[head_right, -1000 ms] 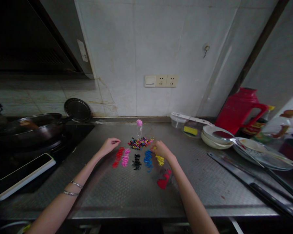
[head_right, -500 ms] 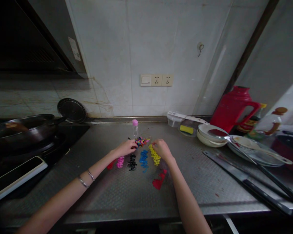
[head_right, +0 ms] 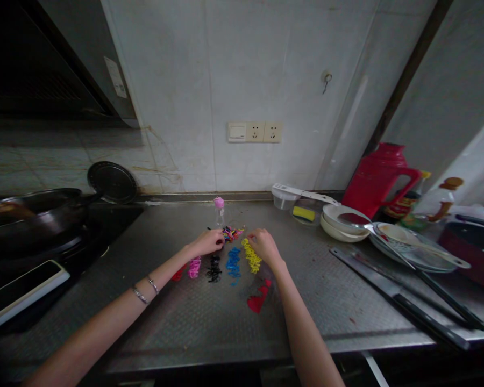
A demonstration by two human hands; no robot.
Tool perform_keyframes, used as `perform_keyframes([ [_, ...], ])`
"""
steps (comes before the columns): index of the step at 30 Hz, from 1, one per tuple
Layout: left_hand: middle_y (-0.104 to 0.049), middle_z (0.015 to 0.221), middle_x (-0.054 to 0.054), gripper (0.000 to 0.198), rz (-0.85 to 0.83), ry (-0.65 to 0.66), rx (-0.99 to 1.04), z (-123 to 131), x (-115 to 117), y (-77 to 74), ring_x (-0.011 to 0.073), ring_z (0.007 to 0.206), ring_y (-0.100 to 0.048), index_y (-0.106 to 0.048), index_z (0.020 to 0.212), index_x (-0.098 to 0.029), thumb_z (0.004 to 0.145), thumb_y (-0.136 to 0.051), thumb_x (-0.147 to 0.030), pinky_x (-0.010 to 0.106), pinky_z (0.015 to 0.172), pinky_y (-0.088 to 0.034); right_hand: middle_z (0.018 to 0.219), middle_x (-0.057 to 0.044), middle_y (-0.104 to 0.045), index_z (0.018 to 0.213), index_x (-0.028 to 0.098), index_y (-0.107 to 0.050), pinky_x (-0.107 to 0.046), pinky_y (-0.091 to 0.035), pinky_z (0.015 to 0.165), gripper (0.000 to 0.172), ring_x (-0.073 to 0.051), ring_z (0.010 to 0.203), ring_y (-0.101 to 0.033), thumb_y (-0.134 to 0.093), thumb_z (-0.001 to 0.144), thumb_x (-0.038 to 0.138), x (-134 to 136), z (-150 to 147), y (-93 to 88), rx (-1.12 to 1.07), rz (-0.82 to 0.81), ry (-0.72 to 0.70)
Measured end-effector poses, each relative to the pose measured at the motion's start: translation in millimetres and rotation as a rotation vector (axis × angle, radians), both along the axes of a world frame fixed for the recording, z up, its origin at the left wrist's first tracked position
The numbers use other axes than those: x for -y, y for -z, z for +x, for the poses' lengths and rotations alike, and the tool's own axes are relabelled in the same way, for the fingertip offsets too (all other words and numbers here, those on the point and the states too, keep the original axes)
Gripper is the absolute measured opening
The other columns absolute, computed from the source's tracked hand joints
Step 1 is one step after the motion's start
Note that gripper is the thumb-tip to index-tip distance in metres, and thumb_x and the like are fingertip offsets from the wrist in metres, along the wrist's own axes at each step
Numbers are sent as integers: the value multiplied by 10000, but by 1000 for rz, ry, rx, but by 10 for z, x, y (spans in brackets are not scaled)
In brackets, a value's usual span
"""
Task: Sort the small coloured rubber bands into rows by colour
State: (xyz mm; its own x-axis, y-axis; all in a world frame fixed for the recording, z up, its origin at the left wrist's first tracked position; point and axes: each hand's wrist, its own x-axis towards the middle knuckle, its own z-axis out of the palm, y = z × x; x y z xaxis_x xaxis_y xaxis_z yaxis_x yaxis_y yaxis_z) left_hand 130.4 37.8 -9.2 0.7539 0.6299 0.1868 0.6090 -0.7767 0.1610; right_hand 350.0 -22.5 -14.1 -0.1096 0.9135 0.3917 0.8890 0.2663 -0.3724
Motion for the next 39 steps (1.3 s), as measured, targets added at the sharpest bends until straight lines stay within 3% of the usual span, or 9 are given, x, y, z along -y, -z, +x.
perform_keyframes([
  [9, -595, 848, 47, 154, -50, 26, -19, -19, -17, -3, 145, 693, -543, -660, 725, -189, 696, -508, -181, 221, 604, -394, 844, -58, -640, 843, 160, -665, -223, -370, 762, 235, -148, 812, -536, -470, 730, 228, -72, 33, 85, -9, -14, 15],
  [16, -588, 836, 62, 147, -32, 27, 21, 40, 5, 1, 151, 701, -546, -646, 691, -163, 712, -501, -161, 228, 612, -400, 844, -59, -642, 847, 162, -663, -221, -370, 763, 241, -146, 821, -538, -457, 742, 231, -26, 22, 42, -11, -11, 28],
  [22, -610, 776, 49, 167, -71, 27, 234, 95, -106, -75, 149, 744, -541, -679, 747, -161, 713, -517, -180, 231, 697, -395, 835, -60, -641, 841, 158, -659, -222, -371, 765, 237, -150, 822, -538, -455, 751, 237, -21, 19, 29, -2, -4, 21],
  [26, -638, 742, 43, 168, -199, -4, 374, 160, -178, -99, 145, 724, -550, -683, 739, -139, 698, -545, -226, 225, 681, -404, 831, -57, -641, 848, 162, -662, -221, -372, 763, 241, -147, 814, -540, -454, 750, 234, -36, 26, 51, 1, -14, 29],
  [31, -651, 689, 42, 209, -388, 33, 417, 235, -233, 3, 124, 623, -548, -683, 733, -106, 689, -551, -262, 204, 596, -403, 838, -58, -637, 852, 166, -662, -217, -372, 757, 242, -148, 823, -538, -457, 748, 239, -19, 20, 43, 1, -25, 44],
  [39, -653, 656, 29, 213, -390, 94, 375, 284, -173, 107, 111, 577, -525, -697, 732, -107, 702, -528, -234, 187, 543, -366, 835, -56, -633, 848, 159, -658, -214, -362, 753, 235, -148, 813, -531, -454, 752, 227, 9, 6, 7, 5, -26, 34],
])
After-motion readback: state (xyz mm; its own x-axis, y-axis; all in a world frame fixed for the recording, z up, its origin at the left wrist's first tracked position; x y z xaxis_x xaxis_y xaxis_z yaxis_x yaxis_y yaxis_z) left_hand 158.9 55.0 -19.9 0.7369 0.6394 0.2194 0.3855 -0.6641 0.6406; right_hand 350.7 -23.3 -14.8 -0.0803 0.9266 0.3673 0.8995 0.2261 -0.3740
